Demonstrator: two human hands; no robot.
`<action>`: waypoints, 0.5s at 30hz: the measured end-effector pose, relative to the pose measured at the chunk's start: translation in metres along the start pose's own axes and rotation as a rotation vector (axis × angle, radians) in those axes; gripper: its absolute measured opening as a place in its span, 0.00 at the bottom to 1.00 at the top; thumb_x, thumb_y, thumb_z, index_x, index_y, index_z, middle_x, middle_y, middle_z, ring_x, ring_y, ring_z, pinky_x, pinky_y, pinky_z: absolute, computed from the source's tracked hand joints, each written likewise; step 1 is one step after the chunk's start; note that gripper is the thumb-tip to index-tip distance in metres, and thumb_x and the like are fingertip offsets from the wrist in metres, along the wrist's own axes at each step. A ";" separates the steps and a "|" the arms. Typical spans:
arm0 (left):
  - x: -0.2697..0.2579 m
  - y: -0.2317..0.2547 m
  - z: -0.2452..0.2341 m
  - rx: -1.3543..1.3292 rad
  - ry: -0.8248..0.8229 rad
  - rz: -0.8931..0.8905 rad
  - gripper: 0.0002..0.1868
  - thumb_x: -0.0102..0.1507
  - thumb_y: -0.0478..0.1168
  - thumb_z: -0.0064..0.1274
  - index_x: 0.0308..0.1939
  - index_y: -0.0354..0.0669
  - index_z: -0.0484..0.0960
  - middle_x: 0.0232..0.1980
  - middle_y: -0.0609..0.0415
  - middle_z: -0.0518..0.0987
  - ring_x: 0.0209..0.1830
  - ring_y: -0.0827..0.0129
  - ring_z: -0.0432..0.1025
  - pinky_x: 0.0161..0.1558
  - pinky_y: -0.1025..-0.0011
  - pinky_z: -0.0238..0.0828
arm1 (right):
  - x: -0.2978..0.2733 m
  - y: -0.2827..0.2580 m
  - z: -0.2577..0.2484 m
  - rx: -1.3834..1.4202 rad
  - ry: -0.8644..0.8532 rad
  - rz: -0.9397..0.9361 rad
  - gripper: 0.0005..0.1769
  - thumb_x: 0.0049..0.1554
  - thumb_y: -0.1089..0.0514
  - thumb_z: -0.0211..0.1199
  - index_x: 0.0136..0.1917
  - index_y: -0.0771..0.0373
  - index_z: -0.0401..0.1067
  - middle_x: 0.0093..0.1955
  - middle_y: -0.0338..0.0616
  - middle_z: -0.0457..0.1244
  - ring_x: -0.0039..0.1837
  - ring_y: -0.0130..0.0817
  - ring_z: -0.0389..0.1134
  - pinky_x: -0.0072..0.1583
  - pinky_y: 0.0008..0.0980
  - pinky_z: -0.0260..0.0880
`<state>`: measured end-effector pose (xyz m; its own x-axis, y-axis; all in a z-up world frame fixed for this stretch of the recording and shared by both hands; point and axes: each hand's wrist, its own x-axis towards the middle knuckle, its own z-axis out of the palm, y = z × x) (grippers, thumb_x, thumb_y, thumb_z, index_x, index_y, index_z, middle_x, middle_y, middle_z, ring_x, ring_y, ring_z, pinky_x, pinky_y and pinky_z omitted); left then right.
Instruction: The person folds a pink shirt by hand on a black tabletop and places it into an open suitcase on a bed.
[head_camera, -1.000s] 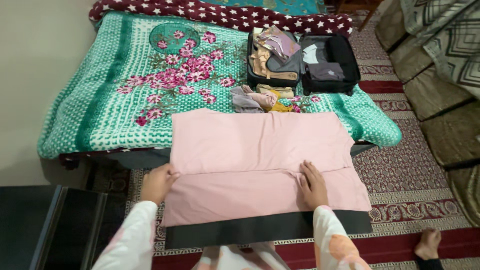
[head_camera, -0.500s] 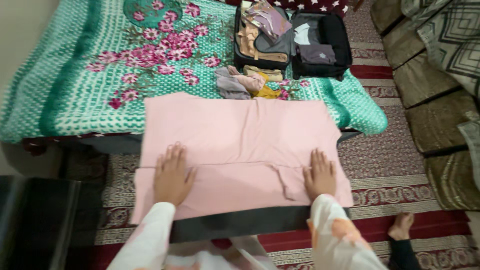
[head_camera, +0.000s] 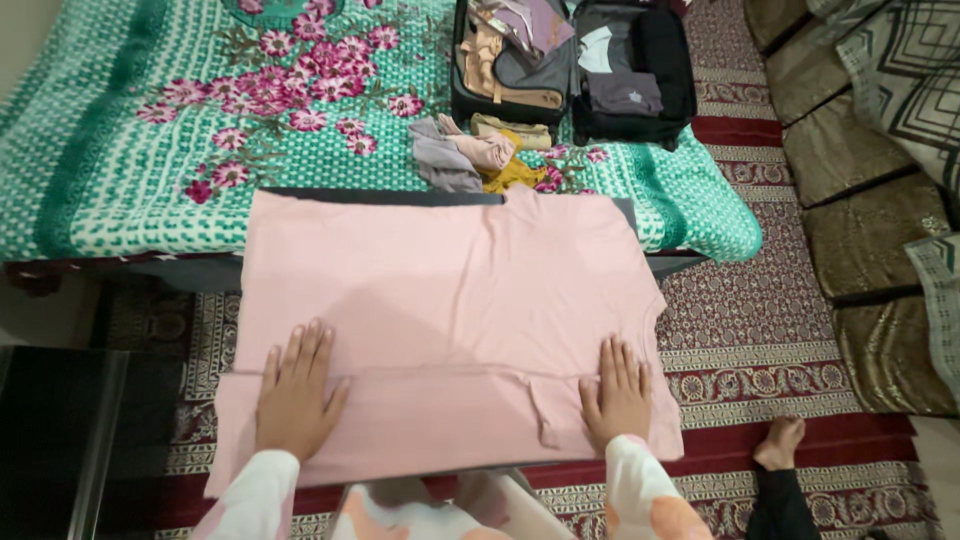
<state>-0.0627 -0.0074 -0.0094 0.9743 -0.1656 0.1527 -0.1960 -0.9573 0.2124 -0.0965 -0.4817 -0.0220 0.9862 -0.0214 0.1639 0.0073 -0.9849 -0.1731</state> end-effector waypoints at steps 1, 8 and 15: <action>0.000 0.000 0.000 0.004 -0.002 0.003 0.42 0.61 0.56 0.43 0.77 0.45 0.55 0.81 0.51 0.52 0.81 0.58 0.46 0.76 0.50 0.39 | 0.000 0.001 0.002 -0.001 0.002 -0.006 0.42 0.59 0.41 0.48 0.81 0.61 0.49 0.84 0.47 0.45 0.84 0.42 0.41 0.80 0.48 0.32; 0.009 0.022 -0.028 -0.046 -0.056 -0.188 0.40 0.62 0.50 0.47 0.77 0.44 0.57 0.81 0.46 0.54 0.80 0.50 0.46 0.76 0.49 0.40 | 0.018 0.042 -0.006 0.072 -0.305 -0.007 0.44 0.60 0.40 0.51 0.82 0.61 0.44 0.84 0.48 0.41 0.84 0.43 0.38 0.78 0.49 0.33; 0.104 0.109 -0.009 -0.048 -0.339 0.033 0.38 0.63 0.43 0.49 0.77 0.38 0.59 0.78 0.46 0.61 0.79 0.56 0.54 0.75 0.58 0.48 | 0.125 -0.013 0.027 0.138 -0.213 -0.366 0.35 0.63 0.48 0.54 0.80 0.56 0.52 0.84 0.49 0.48 0.85 0.46 0.44 0.79 0.52 0.43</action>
<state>0.0158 -0.1270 0.0385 0.9472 -0.2733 -0.1675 -0.2252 -0.9393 0.2588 0.0313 -0.4670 -0.0251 0.9266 0.3743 0.0373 0.3699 -0.8885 -0.2715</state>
